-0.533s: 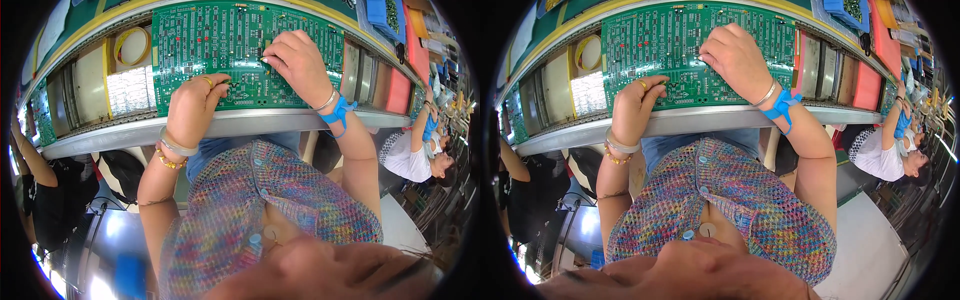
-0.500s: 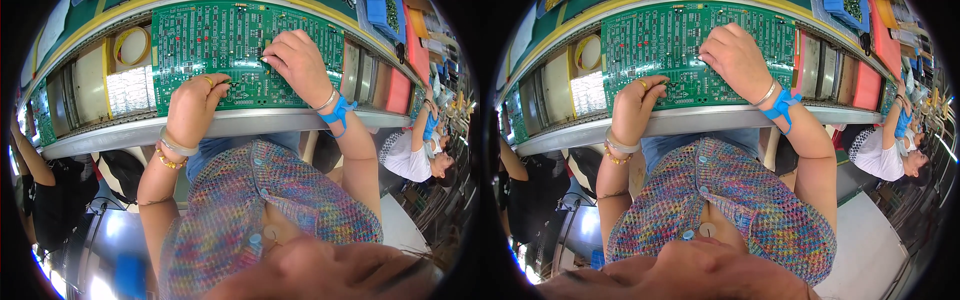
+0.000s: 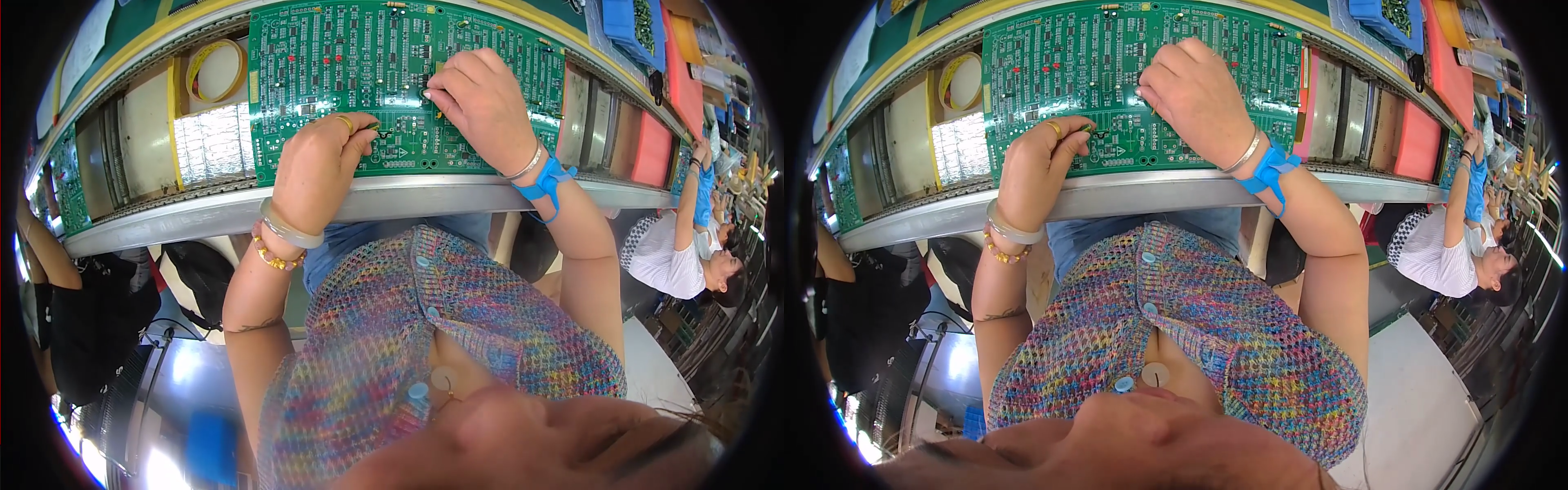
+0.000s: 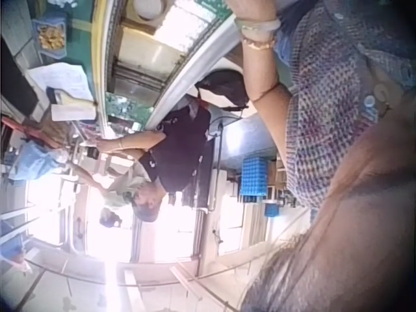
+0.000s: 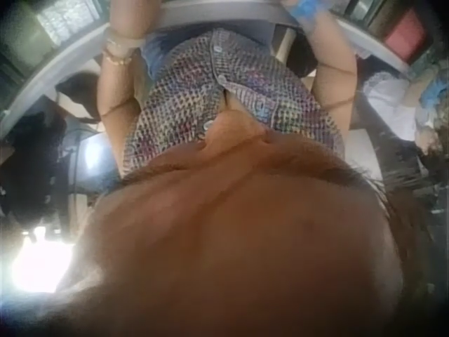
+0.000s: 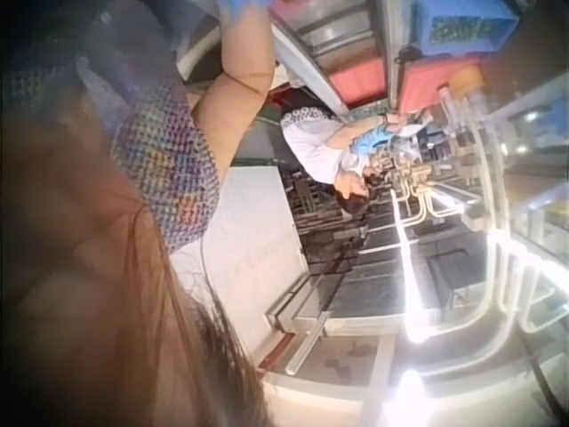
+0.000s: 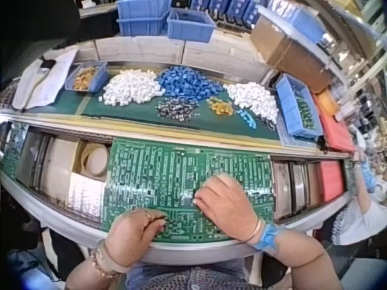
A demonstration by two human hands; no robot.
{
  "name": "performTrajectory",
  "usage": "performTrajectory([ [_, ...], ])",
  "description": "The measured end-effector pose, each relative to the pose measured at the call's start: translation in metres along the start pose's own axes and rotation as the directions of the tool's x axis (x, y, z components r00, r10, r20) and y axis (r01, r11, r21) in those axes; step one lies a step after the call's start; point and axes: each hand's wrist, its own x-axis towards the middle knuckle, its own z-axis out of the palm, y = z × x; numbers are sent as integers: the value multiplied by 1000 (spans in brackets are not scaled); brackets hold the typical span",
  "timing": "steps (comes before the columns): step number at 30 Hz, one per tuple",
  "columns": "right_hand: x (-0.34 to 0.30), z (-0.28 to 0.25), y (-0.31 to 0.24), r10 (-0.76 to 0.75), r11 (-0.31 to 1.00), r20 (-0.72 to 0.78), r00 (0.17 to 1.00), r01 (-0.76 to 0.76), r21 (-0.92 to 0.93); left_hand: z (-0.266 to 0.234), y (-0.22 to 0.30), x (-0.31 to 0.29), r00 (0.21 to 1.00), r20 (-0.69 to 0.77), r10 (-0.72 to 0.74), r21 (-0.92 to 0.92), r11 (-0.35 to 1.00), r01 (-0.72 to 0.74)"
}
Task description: The person inserts and fixes small electronic components onto a printed circuit board by hand.
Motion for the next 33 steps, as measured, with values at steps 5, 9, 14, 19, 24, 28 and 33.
performTrajectory([
  [5, 0, 2, -3, -29, 999, -11, 1000, 28, -28, 0, 1, 0, 1000, 2, -15, -13, 1000, 15],
  [9, 7, -14, -12, -3, 989, -65, 998, 12, 146, 1, 2, -2, 999, -41, -4, -13, 1000, 4],
  [14, 3, -22, -47, 81, 897, 59, 995, -99, 431, 3, 14, -18, 997, -74, 17, -186, 982, -31],
  [19, -2, -24, -56, 154, 853, 131, 979, -199, 483, 6, 16, -26, 994, -96, -54, -365, 931, 15],
  [24, -20, -12, -51, 160, 914, 129, 979, -196, 356, -27, -24, -28, 991, 88, -98, -919, -391, 43],
  [28, -26, 2, -53, 154, 927, 110, 982, -182, 329, -35, 9, -33, 873, 112, -474, -959, -281, -29],
  [33, -17, 7, -57, 93, 939, 121, 988, -128, 319, -30, -22, -45, 993, 59, -104, -966, -258, 31],
])
